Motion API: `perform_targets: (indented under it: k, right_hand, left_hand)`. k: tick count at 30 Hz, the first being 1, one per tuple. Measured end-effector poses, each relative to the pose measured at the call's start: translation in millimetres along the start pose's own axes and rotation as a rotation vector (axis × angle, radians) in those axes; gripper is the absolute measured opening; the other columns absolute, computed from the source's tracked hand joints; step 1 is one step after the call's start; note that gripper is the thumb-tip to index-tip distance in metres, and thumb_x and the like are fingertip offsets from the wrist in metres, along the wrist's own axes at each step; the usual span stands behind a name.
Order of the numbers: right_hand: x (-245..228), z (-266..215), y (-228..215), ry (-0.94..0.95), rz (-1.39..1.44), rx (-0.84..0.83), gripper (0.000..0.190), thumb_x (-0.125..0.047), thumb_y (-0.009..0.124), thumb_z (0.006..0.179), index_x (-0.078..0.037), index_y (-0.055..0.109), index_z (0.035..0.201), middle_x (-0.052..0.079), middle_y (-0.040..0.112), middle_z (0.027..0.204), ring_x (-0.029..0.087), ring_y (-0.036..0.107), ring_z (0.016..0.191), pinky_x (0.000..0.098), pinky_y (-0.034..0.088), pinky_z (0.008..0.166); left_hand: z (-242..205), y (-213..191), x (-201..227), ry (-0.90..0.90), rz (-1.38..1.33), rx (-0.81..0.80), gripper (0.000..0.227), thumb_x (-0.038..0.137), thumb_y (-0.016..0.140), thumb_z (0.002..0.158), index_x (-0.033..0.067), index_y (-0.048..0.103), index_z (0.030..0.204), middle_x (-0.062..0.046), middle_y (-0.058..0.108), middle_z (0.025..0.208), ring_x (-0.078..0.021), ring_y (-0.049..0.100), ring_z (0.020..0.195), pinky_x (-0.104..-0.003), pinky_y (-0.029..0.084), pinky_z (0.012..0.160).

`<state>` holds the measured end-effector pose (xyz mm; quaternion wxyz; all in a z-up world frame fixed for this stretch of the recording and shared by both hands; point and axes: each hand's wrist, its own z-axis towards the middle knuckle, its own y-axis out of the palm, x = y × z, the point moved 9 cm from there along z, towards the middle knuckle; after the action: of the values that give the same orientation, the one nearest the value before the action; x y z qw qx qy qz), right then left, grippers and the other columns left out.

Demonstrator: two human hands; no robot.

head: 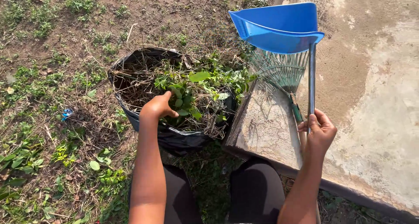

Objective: Cleaning up weeds and dry leaves from the garden into a trash bag using a rake and dustpan.

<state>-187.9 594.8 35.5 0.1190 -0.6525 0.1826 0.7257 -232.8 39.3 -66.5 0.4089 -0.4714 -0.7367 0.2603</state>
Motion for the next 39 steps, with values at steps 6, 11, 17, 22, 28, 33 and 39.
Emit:
perform_targets:
  k: [6, 11, 17, 22, 28, 33, 39]
  right_hand:
    - [-0.1, 20.6, -33.9, -0.019, 0.029, 0.009, 0.02, 0.0, 0.062, 0.105, 0.011, 0.067, 0.122, 0.01, 0.068, 0.088, 0.017, 0.065, 0.064, 0.0309, 0.055, 0.057]
    - [36.6, 41.7, -76.2, 0.097, 0.064, 0.028, 0.019, -0.005, 0.059, 0.107, 0.007, 0.067, 0.119, 0.011, 0.068, 0.083, 0.019, 0.065, 0.062, 0.0312, 0.054, 0.055]
    - [91.1, 85.5, -128.3, 0.025, -0.15, 0.098, 0.019, -0.004, 0.055, 0.107, 0.008, 0.065, 0.116, 0.01, 0.069, 0.088, 0.014, 0.061, 0.066, 0.0276, 0.052, 0.06]
    - [124.4, 100.3, -141.7, 0.047, -0.484, 0.134, 0.024, -0.009, 0.053, 0.104, 0.005, 0.066, 0.119, 0.014, 0.071, 0.089, 0.017, 0.063, 0.065, 0.0343, 0.05, 0.06]
    - [85.3, 86.4, -91.8, -0.472, -1.322, 0.193, 0.034, -0.014, 0.052, 0.098, 0.009, 0.068, 0.118, 0.03, 0.063, 0.109, 0.043, 0.06, 0.097, 0.0548, 0.051, 0.08]
    - [34.3, 35.2, 30.5, -0.756, -1.275, 0.232, 0.028, -0.019, 0.056, 0.112, 0.007, 0.064, 0.114, 0.027, 0.06, 0.121, 0.04, 0.056, 0.119, 0.0526, 0.049, 0.101]
    - [46.9, 9.2, 228.6, -0.847, -0.791, -0.494, 0.046, -0.004, 0.067, 0.085, 0.002, 0.059, 0.129, 0.025, 0.055, 0.133, 0.041, 0.052, 0.129, 0.0489, 0.047, 0.11]
  left_hand:
    - [-91.0, -78.5, 66.7, 0.057, -0.159, 0.283, 0.059, 0.035, 0.082, 0.082, 0.0017, 0.066, 0.128, -0.02, 0.076, 0.109, -0.0336, 0.074, 0.1, -0.045, 0.057, 0.09]
    - [-136.2, -121.5, 137.7, 0.29, -0.308, 0.588, 0.042, 0.03, 0.073, 0.089, 0.0059, 0.068, 0.123, -0.012, 0.075, 0.105, -0.0257, 0.073, 0.086, -0.041, 0.057, 0.081]
    - [-133.6, -109.0, 182.9, 0.449, -0.31, 0.633, 0.03, 0.025, 0.07, 0.093, 0.0054, 0.068, 0.115, -0.009, 0.074, 0.098, -0.0225, 0.073, 0.081, -0.039, 0.057, 0.077]
    - [-122.5, -90.9, 191.7, 0.497, -0.33, 0.539, 0.029, 0.027, 0.07, 0.092, 0.0068, 0.069, 0.113, -0.008, 0.074, 0.096, -0.0235, 0.073, 0.08, -0.039, 0.057, 0.075]
    - [-109.4, -80.7, 188.4, 0.521, -0.293, 0.518, 0.031, 0.028, 0.072, 0.091, 0.0046, 0.069, 0.11, -0.011, 0.073, 0.098, -0.0262, 0.072, 0.087, -0.04, 0.056, 0.077]
    - [-97.7, -74.3, 184.7, 0.529, -0.232, 0.556, 0.03, 0.027, 0.072, 0.092, 0.0037, 0.069, 0.11, -0.013, 0.072, 0.105, -0.0296, 0.071, 0.091, -0.042, 0.056, 0.081]
    - [-103.6, -82.7, 184.5, 0.474, -0.236, 0.541, 0.031, 0.028, 0.072, 0.091, 0.0055, 0.07, 0.112, -0.013, 0.071, 0.103, -0.0302, 0.07, 0.094, -0.043, 0.055, 0.084]
